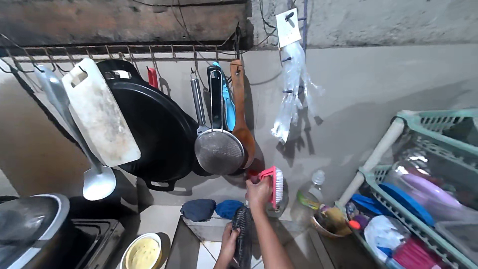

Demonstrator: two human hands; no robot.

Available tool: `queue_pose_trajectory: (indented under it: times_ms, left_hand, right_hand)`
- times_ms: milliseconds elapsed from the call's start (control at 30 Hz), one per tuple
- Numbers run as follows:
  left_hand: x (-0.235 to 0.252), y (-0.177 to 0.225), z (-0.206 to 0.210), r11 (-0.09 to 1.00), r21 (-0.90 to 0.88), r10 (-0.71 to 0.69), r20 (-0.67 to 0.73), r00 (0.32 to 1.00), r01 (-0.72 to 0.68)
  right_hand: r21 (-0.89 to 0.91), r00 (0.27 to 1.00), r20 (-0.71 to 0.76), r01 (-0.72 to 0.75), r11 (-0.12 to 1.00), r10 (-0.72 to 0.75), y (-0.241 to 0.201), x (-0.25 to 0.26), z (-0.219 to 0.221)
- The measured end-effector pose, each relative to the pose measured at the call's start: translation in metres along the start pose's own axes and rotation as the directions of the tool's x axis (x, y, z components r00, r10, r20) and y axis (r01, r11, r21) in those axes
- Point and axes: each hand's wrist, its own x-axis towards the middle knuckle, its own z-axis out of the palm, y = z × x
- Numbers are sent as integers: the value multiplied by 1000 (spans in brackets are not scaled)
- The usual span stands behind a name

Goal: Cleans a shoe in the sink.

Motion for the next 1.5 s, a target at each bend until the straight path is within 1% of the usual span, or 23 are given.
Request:
queue_pose_trajectory:
  times_ms: [167, 367, 533, 600, 667, 700, 767, 800, 833, 867, 933, 967, 1000, 1033, 1067, 1100, 1133, 1200, 1233, 1267, 1333, 1400, 1500]
  left_hand:
    - [8, -1, 12, 1000, 7, 20, 3, 1000, -20]
    - [17, -8, 16, 997, -79, -11, -78, 997, 4]
    - [17, -14, 13, 994, -106, 11, -69, 998, -18]
    - [15, -13, 15, 993, -118, 18, -66, 998, -26]
    - [14, -14, 15, 995, -85, 40, -56, 998, -45]
    - [13, -13, 15, 996, -60, 56, -53, 997, -59]
    - [12, -14, 16, 998, -6, 67, -72, 995, -67]
    - [11, -16, 15, 998, 13, 61, -83, 995, -60]
    - [11, -19, 14, 998, 38, 56, -90, 994, -52]
    - [11, -22, 12, 997, 60, 52, -95, 994, -47]
    - [8, -26, 8, 998, 60, 32, -105, 994, -26]
    - [7, -26, 5, 999, 43, 21, -106, 994, -16]
    - [6, -25, 3, 1000, 24, 10, -108, 994, -8]
    - [5, -23, 0, 1000, 6, -1, -107, 994, 2]
    - [6, -20, -3, 1000, -6, -12, -107, 994, 12]
    - [6, -18, -8, 1000, -17, -22, -105, 994, 20]
    - [7, -16, -12, 999, -25, -29, -94, 995, 27]
    - [7, -11, -16, 998, -41, -40, -38, 998, 38]
    - [6, -9, -16, 997, -63, -51, -14, 999, 51]
    - [4, -6, -16, 993, -98, -63, -6, 998, 62]
    - [5, -3, -14, 982, -177, -73, -31, 997, 66]
    - [11, 1, -11, 979, -194, -79, -44, 996, 69]
    - [16, 17, -3, 996, -58, -63, -22, 998, 61]
  right_hand:
    - [11, 997, 59, 58, 998, -58, 2, 4, -5]
    - [61, 982, 70, 172, 983, -176, 12, 9, -10]
    - [91, 972, 113, 198, 976, -208, 15, 10, -14]
    - [163, 964, 92, 234, 958, -251, 25, 2, -17]
    - [243, 957, 2, 280, 929, -289, 42, -18, -20]
    - [265, 962, -30, 270, 926, -272, 50, -33, -26]
    - [261, 982, 0, 180, 948, -186, 67, -65, -41]
    - [263, 990, 77, 91, 960, -115, 78, -80, -47]
    - [280, 980, 197, -20, 960, -37, 92, -89, -47]
    - [301, 938, 346, -140, 943, 29, 105, -93, -45]
    - [341, 770, 632, -373, 863, 83, 129, -90, -36]
    - [348, 695, 716, -437, 830, 65, 140, -84, -29]
    - [358, 649, 760, -462, 812, 34, 150, -78, -20]
    - [351, 626, 780, -444, 824, 5, 156, -70, -13]
    - [310, 623, 783, -382, 871, -6, 157, -61, -8]
    - [217, 629, 778, -273, 937, 3, 152, -52, -5]
    - [92, 638, 770, -128, 988, 10, 145, -43, -4]
    - [-109, 652, 758, 138, 984, -7, 129, -28, -1]
    - [-148, 659, 751, 222, 964, -37, 121, -24, 0]
    - [-132, 661, 746, 260, 956, -77, 116, -21, 2]
    - [-109, 656, 750, 247, 963, -83, 108, -18, 7]
    - [-99, 658, 752, 161, 982, -32, 107, -14, 8]
    - [23, 694, 719, 31, 999, -38, 124, -14, 11]
